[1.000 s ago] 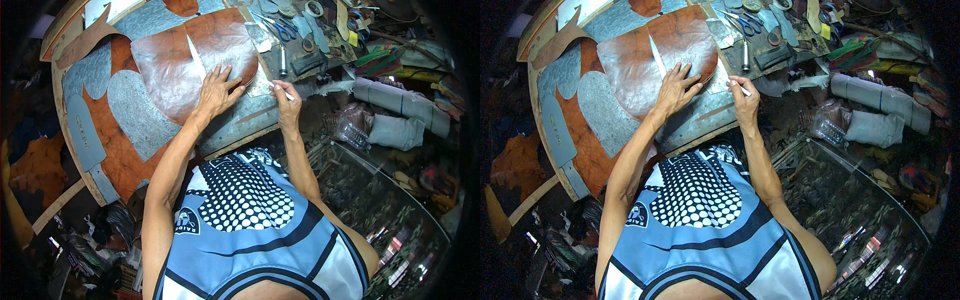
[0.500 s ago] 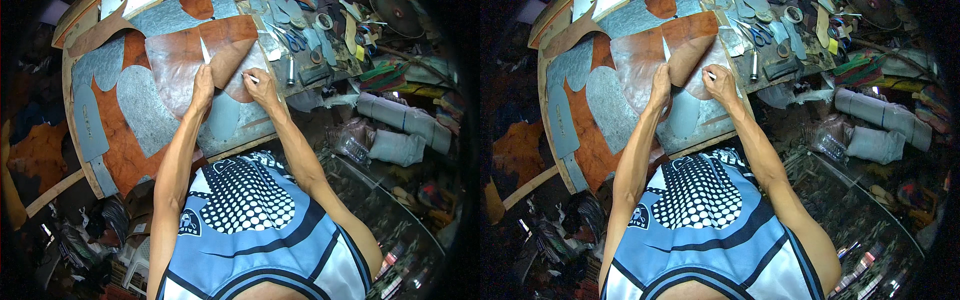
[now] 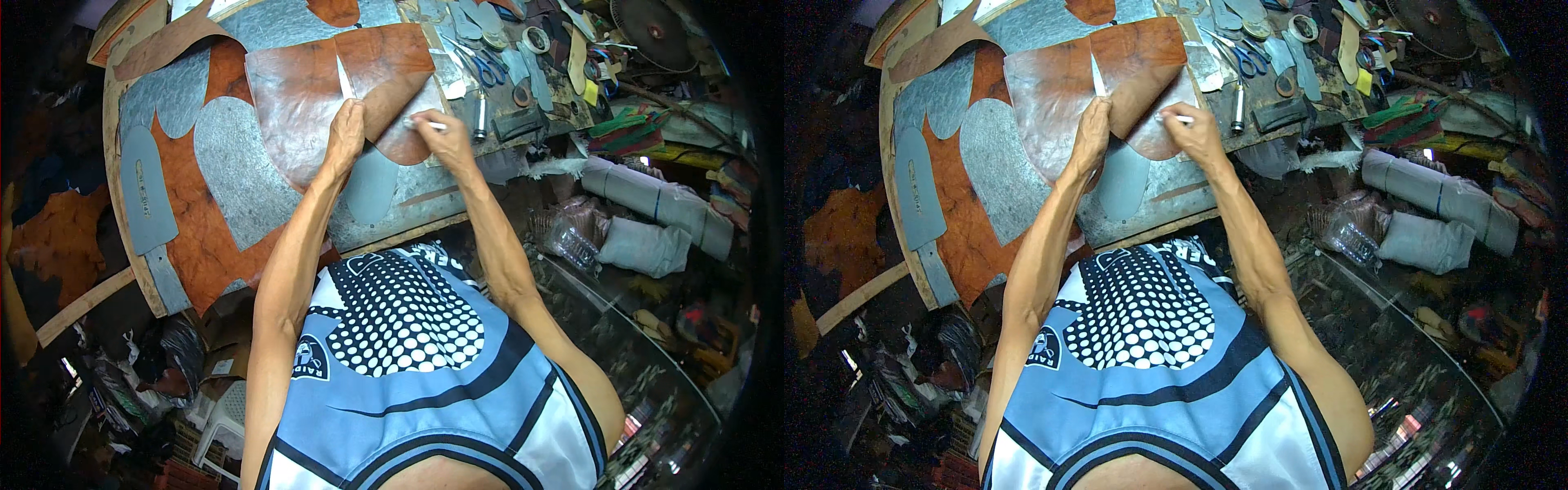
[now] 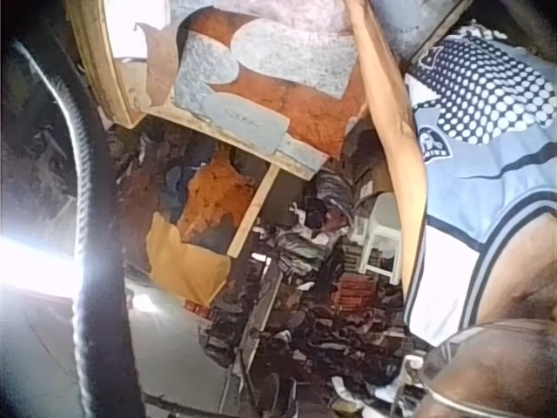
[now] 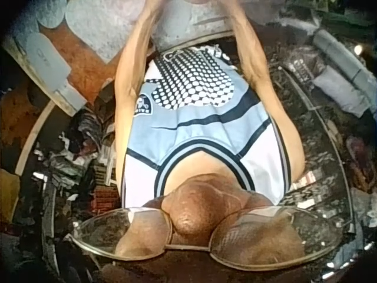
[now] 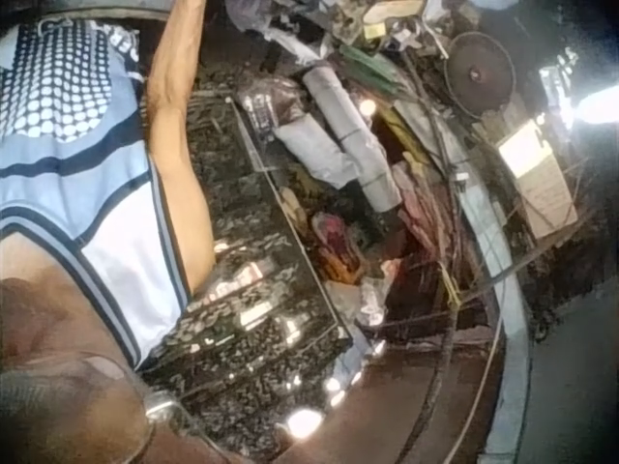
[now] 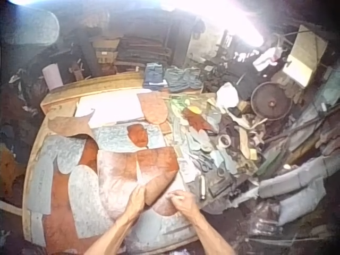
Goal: Cut shoe components from a leather sheet using a metal template and a knife.
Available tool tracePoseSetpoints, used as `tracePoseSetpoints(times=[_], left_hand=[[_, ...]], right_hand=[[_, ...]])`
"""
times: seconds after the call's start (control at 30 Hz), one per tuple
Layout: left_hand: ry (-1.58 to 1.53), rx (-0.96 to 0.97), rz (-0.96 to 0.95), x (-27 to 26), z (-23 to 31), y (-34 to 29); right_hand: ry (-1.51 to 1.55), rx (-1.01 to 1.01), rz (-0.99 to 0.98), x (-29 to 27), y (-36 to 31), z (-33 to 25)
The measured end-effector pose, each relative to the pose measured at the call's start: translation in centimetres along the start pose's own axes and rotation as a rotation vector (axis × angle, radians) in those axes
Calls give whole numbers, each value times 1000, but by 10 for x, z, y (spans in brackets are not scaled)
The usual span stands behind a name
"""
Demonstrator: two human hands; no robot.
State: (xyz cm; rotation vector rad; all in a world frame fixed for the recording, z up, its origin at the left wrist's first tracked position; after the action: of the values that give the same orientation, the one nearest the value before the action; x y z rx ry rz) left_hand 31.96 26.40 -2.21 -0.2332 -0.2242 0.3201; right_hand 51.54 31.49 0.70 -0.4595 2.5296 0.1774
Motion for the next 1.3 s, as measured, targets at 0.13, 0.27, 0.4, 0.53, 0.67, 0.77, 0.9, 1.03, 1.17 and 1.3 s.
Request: tracePoseSetpoints(times=[0.13,0.27,0.4,0.53,0.67,0.77,0.9,1.03,1.17,1.3], left_hand=[[134,202,-37,-9,44,-4],[941,532,465,-122,55,-7],[925,299,406,-118,52,-4],[560,250,465,-110,51,7],[279,81,249,-132,29,17],[472,175,381,-119,35,12],[303,216,229,-105,48,13],[309,363,189,-108,48,27],[377,283,183,-106,46,35],[247,208,150,-123,41,34]], right_hand=[[78,397,219,-53,5,38],[-418,223,234,-47,40,33],[-624,266,72,-34,60,33],[-708,327,20,-32,60,26],[-676,336,44,-18,61,13],[-585,447,12,-23,74,44],[-593,430,3,-23,77,36],[-652,437,46,-14,83,24],[-285,500,-27,-21,95,60],[-208,206,33,-17,90,8]])
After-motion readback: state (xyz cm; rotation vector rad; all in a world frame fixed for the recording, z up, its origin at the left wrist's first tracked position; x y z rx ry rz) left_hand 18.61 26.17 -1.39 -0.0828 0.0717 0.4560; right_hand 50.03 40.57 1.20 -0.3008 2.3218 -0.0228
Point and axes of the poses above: each hand's wrist, its own y-axis towards the middle knuckle, its own x-axis out of the palm, z = x × y, the point moved 5 cm from there along y, towards the middle knuckle, and after that the axes turned 12 degrees about -y, right-handed, at the moved point
